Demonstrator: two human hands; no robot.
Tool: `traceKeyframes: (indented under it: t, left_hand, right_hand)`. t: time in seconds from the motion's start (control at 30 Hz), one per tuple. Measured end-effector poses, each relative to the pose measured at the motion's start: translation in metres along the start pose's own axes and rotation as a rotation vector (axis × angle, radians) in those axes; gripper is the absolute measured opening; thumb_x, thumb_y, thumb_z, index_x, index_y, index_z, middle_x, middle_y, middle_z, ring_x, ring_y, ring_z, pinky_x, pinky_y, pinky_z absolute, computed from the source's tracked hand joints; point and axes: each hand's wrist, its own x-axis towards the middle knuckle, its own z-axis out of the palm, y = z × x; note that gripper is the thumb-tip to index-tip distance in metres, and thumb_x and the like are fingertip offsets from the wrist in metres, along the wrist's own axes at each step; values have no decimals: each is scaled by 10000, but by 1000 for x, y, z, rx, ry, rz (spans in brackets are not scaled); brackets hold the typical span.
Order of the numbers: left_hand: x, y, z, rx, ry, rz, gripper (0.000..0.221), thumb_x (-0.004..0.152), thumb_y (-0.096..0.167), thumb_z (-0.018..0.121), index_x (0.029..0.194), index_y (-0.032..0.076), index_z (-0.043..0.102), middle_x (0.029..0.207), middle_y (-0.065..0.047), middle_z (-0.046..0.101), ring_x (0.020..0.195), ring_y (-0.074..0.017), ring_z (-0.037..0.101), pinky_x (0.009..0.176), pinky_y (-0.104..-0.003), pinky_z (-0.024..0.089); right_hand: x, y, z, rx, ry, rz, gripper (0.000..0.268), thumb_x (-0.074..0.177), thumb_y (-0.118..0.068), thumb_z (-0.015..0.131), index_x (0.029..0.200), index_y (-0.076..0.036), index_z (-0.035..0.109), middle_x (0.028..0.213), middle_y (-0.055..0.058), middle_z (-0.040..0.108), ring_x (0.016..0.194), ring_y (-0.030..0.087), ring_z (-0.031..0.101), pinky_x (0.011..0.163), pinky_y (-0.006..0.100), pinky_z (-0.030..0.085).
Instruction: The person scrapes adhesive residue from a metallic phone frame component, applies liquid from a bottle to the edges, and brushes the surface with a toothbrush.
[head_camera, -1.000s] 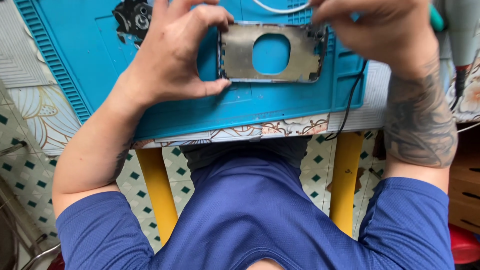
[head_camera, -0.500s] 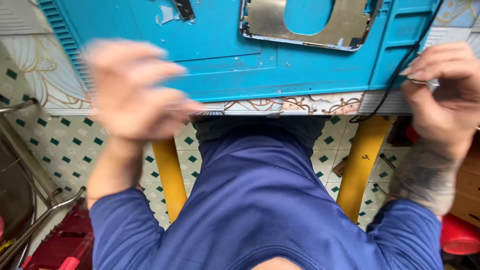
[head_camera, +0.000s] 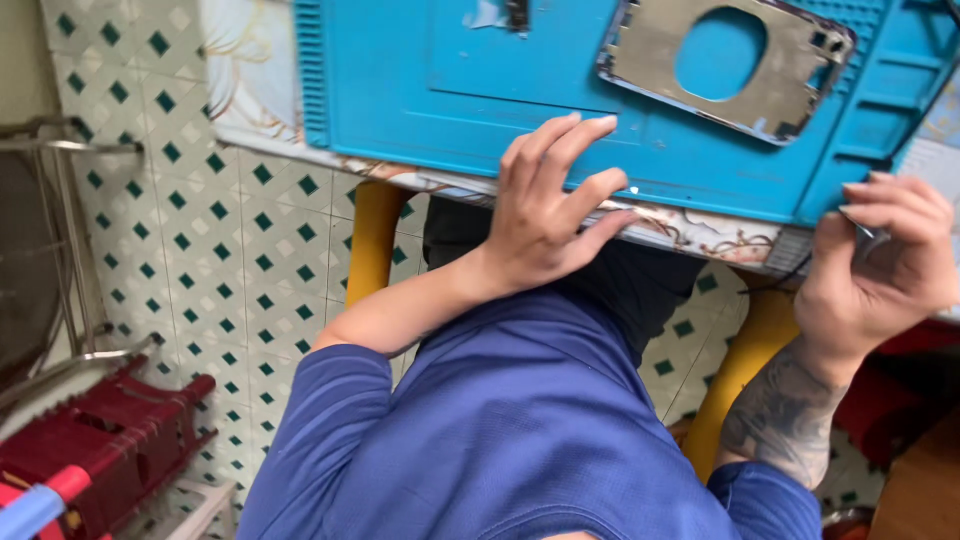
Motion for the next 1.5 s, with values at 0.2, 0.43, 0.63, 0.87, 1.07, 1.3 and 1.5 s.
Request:
traceKeyframes:
  t: [0.2, 0.43, 0.63, 0.87, 1.07, 1.3, 1.5]
  left_hand:
    - [-10, -33, -33, 134, 145, -204, 544, 947, 641, 760, 1272, 212, 678, 1549, -128, 429, 1507, -388, 372, 1283, -587, 320]
    - [-42, -119, -117, 328, 307, -532, 561, 1059, 520, 607, 1347, 43, 540, 1366, -201, 593, 1314, -389, 595, 1117, -528, 509]
    - [-22, -140, -116, 232, 253, -602, 547, 1045, 575, 598, 1233, 62, 584, 1236, -108, 592, 833, -168, 620, 683, -267, 593]
    - [-5, -145, -124, 279, 179, -540, 518, 1094, 492, 647, 1275, 14, 564, 1130, -181, 597, 1014, -313, 642, 797, -470, 558]
    - [-3, -145, -118, 518, 142, -657, 388, 1064, 497, 738, 1136, 135, 617, 931, -74, 691, 803, -320, 699, 625, -510, 512]
    - [-2, -151, -120, 425, 256, -588, 200, 1061, 214, 823, 984, 67, 711, 895, -81, 696, 721, -215, 651, 624, -395, 515]
    - [-4, -151, -112, 312, 324, -443, 239, 1163, 104, 601, 954, -3, 648, 842, -119, 633, 737, -260, 580, 628, -392, 450]
  right_hand:
    - [-6, -5, 6, 96, -5, 66, 160, 1244, 49, 653, 1186, 88, 509, 1241, 323, 588, 1318, 468, 596, 1261, 567, 481]
    - [-19, 5, -14, 164, 34, 285, 219, 1238, 155, 650, 1229, 8, 487, 1272, 277, 626, 1291, 362, 654, 1230, 452, 542]
    - [0, 28, -40, 270, 82, 516, 182, 1183, 40, 648, 1247, -101, 554, 1289, 126, 689, 1240, 158, 680, 934, 197, 518]
    - [26, 20, -21, 16, -46, 369, 134, 1146, 120, 769, 1183, 47, 663, 1066, 171, 691, 973, 212, 700, 849, 287, 587]
    - [13, 19, -16, -9, -20, 293, 94, 1081, 135, 758, 1145, 96, 701, 1019, 171, 700, 895, 189, 659, 783, 277, 560]
    - [8, 9, -14, 41, -50, 346, 135, 978, 76, 771, 1098, 61, 712, 989, 138, 717, 863, 151, 665, 772, 241, 578]
    - [17, 5, -18, 63, -22, 380, 142, 991, 71, 765, 1117, 68, 699, 1013, 144, 714, 908, 170, 684, 825, 255, 597]
